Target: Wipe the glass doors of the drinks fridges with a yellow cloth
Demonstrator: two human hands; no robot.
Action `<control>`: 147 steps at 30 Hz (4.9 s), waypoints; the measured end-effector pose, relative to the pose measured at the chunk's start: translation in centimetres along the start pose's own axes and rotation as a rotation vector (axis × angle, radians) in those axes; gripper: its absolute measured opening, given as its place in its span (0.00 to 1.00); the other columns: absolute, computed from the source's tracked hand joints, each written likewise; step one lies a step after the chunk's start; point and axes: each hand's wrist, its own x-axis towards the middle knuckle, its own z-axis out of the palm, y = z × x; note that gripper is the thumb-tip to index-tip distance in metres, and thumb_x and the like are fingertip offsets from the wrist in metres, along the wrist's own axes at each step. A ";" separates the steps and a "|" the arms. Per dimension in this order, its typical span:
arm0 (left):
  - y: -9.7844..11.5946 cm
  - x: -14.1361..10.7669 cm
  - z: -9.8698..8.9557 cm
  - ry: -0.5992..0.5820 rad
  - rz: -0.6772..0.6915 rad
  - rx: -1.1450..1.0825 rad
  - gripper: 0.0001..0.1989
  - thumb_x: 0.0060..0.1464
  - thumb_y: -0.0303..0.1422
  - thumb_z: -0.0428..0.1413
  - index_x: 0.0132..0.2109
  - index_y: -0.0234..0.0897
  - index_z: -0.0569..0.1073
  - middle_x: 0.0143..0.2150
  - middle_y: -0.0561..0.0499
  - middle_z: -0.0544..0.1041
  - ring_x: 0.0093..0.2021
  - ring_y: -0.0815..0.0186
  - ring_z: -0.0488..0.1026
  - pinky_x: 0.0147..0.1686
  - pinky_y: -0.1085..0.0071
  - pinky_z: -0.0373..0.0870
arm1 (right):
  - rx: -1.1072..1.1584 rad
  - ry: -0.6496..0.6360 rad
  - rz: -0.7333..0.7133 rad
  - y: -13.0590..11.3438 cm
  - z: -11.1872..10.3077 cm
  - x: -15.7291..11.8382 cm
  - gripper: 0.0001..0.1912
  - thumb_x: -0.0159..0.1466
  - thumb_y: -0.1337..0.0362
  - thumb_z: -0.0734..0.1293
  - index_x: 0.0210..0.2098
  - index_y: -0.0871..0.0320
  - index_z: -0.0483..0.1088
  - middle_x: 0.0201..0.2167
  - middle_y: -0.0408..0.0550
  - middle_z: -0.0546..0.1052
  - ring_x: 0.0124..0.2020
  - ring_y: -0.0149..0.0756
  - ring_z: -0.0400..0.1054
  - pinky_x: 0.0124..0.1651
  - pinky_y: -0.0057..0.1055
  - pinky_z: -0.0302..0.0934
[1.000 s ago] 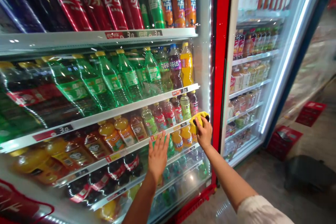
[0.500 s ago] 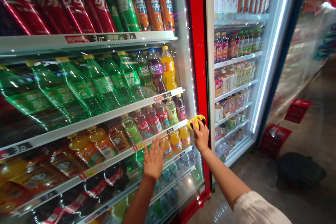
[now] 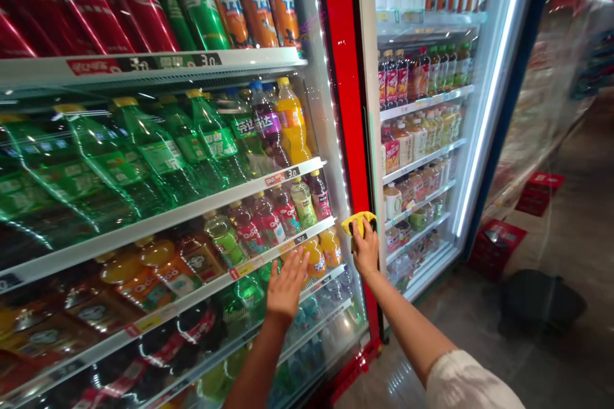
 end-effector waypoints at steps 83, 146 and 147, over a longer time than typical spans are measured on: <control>-13.2 -27.8 -7.4 -0.281 -0.442 0.022 0.50 0.56 0.21 0.55 0.77 0.51 0.39 0.80 0.47 0.40 0.79 0.50 0.43 0.74 0.40 0.41 | 0.278 -0.305 -0.127 -27.0 1.6 -19.5 0.56 0.57 0.79 0.59 0.77 0.44 0.31 0.79 0.53 0.27 0.75 0.62 0.48 0.65 0.60 0.61; -20.6 -48.5 -16.4 -0.179 -0.847 0.241 0.45 0.58 0.21 0.49 0.78 0.38 0.41 0.79 0.41 0.47 0.78 0.51 0.46 0.73 0.43 0.52 | 0.444 -0.405 -1.162 -57.4 4.1 -27.7 0.22 0.72 0.65 0.64 0.64 0.46 0.71 0.65 0.46 0.74 0.63 0.47 0.66 0.55 0.43 0.60; -20.3 -48.5 -16.5 -0.184 -0.861 0.241 0.45 0.58 0.21 0.49 0.78 0.38 0.40 0.79 0.41 0.48 0.78 0.51 0.46 0.73 0.42 0.53 | 0.450 -0.425 -1.189 -57.4 4.1 -28.1 0.22 0.72 0.65 0.64 0.64 0.47 0.71 0.64 0.46 0.75 0.63 0.48 0.66 0.55 0.43 0.60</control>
